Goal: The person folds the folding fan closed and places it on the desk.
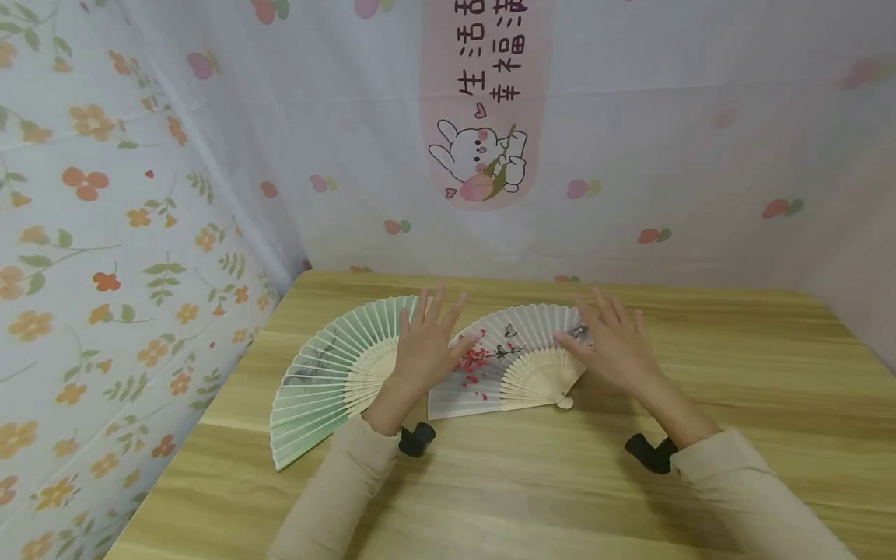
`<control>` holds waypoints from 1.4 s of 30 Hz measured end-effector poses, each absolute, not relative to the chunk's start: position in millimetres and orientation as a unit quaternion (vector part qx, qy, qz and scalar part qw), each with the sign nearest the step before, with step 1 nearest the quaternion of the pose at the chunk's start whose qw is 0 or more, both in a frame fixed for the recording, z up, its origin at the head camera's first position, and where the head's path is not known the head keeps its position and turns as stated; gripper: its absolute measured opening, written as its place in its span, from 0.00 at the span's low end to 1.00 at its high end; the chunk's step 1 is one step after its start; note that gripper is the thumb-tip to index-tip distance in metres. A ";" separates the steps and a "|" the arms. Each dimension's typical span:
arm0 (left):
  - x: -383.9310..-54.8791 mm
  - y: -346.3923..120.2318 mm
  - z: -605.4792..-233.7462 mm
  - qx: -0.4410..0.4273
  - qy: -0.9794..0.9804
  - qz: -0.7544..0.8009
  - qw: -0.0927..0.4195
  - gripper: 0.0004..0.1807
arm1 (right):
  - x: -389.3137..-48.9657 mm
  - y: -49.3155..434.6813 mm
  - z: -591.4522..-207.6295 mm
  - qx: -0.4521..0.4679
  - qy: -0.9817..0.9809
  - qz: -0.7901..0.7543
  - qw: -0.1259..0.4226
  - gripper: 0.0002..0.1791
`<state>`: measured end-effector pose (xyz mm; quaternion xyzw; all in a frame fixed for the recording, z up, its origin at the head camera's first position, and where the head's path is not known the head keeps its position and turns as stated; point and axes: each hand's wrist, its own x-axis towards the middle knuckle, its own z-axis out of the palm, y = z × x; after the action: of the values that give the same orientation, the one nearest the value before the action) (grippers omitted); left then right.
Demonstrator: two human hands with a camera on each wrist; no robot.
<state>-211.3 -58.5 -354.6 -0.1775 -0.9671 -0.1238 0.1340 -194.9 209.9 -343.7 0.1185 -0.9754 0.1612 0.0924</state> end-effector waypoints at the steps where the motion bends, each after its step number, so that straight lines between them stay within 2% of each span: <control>1: -210.0 -59.6 -354.6 -0.180 -0.967 -0.119 0.132 0.35 | -193.6 212.6 -343.4 0.116 -0.976 0.165 0.087 0.42; 7: -203.7 -68.1 -359.6 -0.195 -0.967 -0.114 0.117 0.34 | -186.4 224.6 -346.3 0.111 -0.975 0.174 0.082 0.43; 17: -193.2 -78.2 -364.0 -0.230 -0.952 -0.146 0.137 0.32 | -183.1 247.7 -349.5 0.113 -0.972 0.181 0.095 0.40; 26: -186.1 -92.0 -377.3 -0.255 -0.933 -0.192 0.168 0.28 | -185.5 264.5 -353.4 0.088 -0.971 0.215 0.051 0.42; 35: -174.3 -101.2 -381.7 -0.241 -0.933 -0.234 0.131 0.27 | -188.6 278.7 -354.7 0.049 -0.962 0.266 -0.033 0.45; 42: -167.0 -102.7 -385.3 -0.231 -0.927 -0.289 0.065 0.26 | -195.6 287.0 -358.8 0.045 -0.945 0.319 -0.065 0.42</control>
<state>-167.0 -102.7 -385.3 -0.2312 -0.9266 -0.2892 0.0651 -195.6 287.0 -358.8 0.0450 -0.9445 0.3187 -0.0652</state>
